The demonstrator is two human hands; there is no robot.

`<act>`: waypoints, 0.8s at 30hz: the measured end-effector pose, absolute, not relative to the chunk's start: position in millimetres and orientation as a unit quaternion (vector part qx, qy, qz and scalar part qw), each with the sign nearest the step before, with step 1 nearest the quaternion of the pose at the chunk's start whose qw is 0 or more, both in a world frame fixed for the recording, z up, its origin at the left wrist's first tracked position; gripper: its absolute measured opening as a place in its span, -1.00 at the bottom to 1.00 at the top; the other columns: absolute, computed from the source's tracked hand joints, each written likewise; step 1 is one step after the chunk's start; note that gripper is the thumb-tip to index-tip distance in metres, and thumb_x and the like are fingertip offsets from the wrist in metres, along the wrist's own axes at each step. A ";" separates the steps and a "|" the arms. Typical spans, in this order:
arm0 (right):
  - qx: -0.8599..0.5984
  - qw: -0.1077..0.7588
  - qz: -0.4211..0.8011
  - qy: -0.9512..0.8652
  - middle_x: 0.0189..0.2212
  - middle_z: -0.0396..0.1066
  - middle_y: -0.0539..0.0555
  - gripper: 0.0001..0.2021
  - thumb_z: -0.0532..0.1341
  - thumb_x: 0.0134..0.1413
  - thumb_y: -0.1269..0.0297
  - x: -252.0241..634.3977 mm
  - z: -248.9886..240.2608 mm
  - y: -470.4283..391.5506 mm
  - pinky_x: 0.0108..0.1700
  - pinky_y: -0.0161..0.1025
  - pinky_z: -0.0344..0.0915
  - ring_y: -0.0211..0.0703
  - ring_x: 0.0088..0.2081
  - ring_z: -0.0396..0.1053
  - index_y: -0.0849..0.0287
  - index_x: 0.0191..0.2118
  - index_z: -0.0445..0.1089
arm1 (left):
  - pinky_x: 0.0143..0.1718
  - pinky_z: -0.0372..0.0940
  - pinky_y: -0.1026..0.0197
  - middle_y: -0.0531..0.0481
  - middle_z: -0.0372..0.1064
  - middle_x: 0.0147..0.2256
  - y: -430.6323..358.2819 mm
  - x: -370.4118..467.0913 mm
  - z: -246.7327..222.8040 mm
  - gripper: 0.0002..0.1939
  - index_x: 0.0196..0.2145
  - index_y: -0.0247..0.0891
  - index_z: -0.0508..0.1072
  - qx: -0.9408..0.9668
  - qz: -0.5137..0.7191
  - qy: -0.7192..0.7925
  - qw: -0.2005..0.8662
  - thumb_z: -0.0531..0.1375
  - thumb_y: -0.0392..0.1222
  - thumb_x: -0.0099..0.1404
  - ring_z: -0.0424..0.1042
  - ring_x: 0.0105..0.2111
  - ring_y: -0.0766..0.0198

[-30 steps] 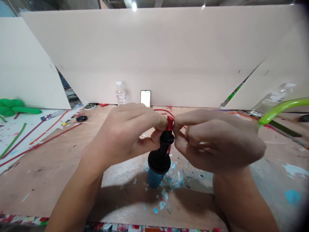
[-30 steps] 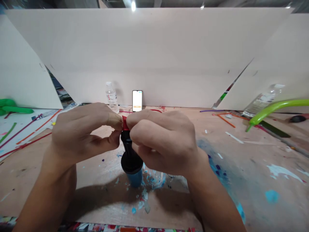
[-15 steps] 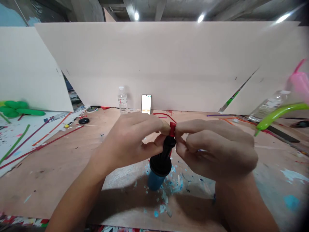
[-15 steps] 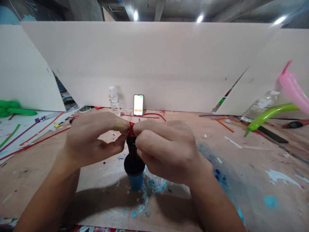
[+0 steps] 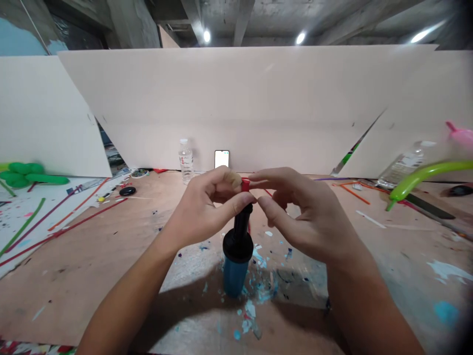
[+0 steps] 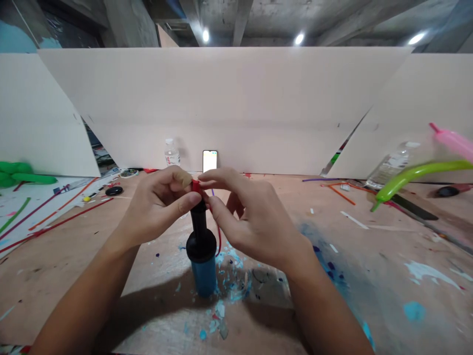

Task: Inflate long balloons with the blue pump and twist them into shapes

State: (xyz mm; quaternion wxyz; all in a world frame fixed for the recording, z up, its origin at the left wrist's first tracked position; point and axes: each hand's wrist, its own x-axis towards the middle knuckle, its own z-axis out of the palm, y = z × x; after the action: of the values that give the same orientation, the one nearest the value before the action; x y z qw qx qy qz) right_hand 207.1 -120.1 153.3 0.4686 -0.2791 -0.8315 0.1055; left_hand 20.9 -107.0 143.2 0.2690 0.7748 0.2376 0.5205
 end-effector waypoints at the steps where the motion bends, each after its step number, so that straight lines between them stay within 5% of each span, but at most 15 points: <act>1: -0.289 0.447 0.136 -0.836 -0.27 0.48 0.06 -0.66 0.16 0.14 0.41 207.2 153.4 -120.2 -0.63 -0.42 0.14 -0.42 -0.61 0.28 0.12 0.05 0.29 | -0.47 0.35 0.34 0.06 0.37 -0.47 -107.3 20.9 143.6 -0.82 -0.38 -0.25 0.27 0.770 0.523 0.238 0.279 0.20 -0.14 0.25 0.38 -0.49 0.40; 6: -0.289 0.429 0.209 -0.830 -0.24 0.44 0.06 -0.60 0.15 0.18 0.34 206.0 153.9 -113.8 -0.59 -0.41 0.13 -0.42 -0.57 0.25 0.08 0.14 0.22 | -0.48 0.31 0.38 0.10 0.30 -0.51 -108.7 20.2 145.4 -0.79 -0.43 -0.27 0.26 0.753 0.530 0.255 0.295 0.24 -0.16 0.21 0.34 -0.50 0.43; 9: -0.292 0.446 0.193 -0.824 -0.52 0.31 -0.07 -0.81 0.20 0.14 0.32 205.8 154.9 -110.2 -0.59 -0.41 0.06 -0.42 -0.59 0.16 0.13 -0.10 0.39 | -0.47 0.32 0.38 0.08 0.35 -0.48 -109.2 19.8 145.8 -0.82 -0.41 -0.27 0.30 0.754 0.529 0.255 0.293 0.25 -0.19 0.19 0.36 -0.49 0.42; 13: -0.289 0.497 0.215 -0.790 -0.70 0.12 -0.17 -0.93 0.17 0.17 0.35 201.8 153.7 -110.1 -0.65 -0.42 -0.01 -0.43 -0.68 0.08 0.15 -0.32 0.38 | -0.45 0.35 0.36 0.04 0.41 -0.45 -112.4 21.5 146.3 -0.87 -0.38 -0.27 0.34 0.759 0.520 0.249 0.304 0.24 -0.20 0.21 0.42 -0.47 0.39; 16: -0.257 0.592 0.205 -0.736 -0.54 0.36 -0.08 -0.95 0.14 0.19 0.39 194.4 149.9 -111.2 -0.50 -0.38 0.27 -0.35 -0.54 0.35 0.14 -0.27 0.34 | -0.42 0.38 0.35 0.01 0.44 -0.43 -114.7 23.5 146.7 -0.89 -0.36 -0.27 0.37 0.765 0.515 0.243 0.301 0.24 -0.20 0.22 0.44 -0.44 0.37; 19: -0.204 0.662 0.151 -0.705 -0.28 0.47 0.01 -0.88 0.14 0.16 0.46 188.8 146.1 -111.6 -0.12 -0.16 0.40 -0.17 -0.18 0.48 0.09 -0.22 0.31 | -0.42 0.37 0.36 0.02 0.43 -0.44 -114.6 23.7 146.6 -0.89 -0.38 -0.27 0.38 0.768 0.523 0.241 0.280 0.24 -0.20 0.22 0.44 -0.44 0.37; 24: -0.123 0.606 0.011 -0.786 0.11 0.34 0.02 -0.72 0.15 -0.05 0.56 194.5 143.9 -105.7 0.24 0.17 0.10 0.07 0.29 0.04 0.04 -0.23 0.32 | -0.39 0.38 0.36 0.02 0.44 -0.40 -112.7 20.0 146.8 -0.95 -0.32 -0.25 0.42 0.785 0.519 0.224 0.251 0.21 -0.25 0.24 0.44 -0.41 0.38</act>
State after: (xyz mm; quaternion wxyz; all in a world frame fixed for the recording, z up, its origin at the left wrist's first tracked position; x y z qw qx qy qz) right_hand 194.5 -105.7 143.9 0.6056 -0.1228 -0.7861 0.0115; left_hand 20.0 -112.7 146.8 0.2512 0.7854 0.2242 0.5193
